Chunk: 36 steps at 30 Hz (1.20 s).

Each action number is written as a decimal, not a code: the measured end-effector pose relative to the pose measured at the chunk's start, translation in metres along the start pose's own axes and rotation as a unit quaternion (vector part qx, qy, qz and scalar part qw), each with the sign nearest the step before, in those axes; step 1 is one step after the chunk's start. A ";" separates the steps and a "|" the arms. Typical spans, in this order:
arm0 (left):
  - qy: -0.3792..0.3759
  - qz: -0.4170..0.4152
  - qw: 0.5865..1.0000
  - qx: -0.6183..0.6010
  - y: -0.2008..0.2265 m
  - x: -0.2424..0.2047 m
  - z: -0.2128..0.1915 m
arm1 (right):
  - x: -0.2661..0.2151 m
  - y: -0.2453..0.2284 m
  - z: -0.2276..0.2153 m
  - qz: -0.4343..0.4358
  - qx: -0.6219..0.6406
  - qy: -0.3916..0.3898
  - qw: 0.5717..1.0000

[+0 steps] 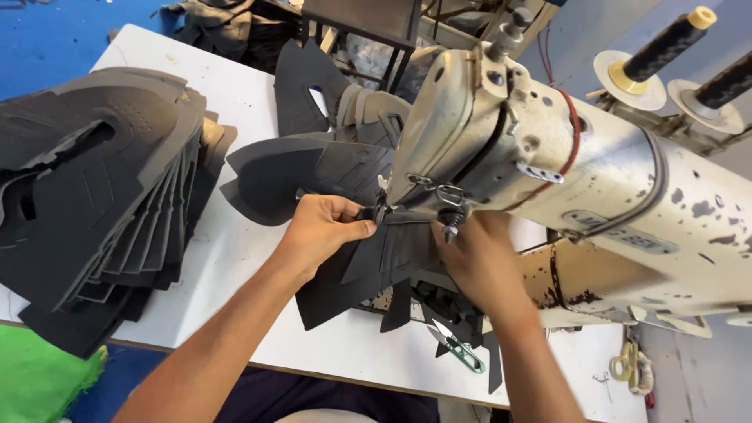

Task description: The person uses a sewing machine to stitch black shoe parts, repeatedly picking up a shoe upper and a thin strip of material, aligning them, and feeding them through the machine. The person then removes the stitched piece and places it on a pile before repeating the process with the next set of materials.

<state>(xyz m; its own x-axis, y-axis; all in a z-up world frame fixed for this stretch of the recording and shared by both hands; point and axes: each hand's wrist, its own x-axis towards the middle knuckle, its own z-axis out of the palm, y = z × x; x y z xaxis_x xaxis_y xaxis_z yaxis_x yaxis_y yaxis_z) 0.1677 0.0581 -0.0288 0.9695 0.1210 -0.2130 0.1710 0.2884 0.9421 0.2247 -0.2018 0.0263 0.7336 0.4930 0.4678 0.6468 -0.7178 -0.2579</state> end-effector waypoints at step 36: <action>-0.041 0.024 0.997 0.063 -0.015 0.015 -0.004 | -0.063 -0.114 0.089 0.350 0.503 0.109 0.783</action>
<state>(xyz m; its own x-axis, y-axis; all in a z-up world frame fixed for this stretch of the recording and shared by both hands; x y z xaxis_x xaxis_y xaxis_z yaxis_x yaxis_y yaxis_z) 0.1793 0.0596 -0.0470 0.9873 0.0534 -0.1493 0.1390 0.1625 0.9769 0.1231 -0.1070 -0.0490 0.9996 -0.0217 0.0192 0.0198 0.0285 -0.9994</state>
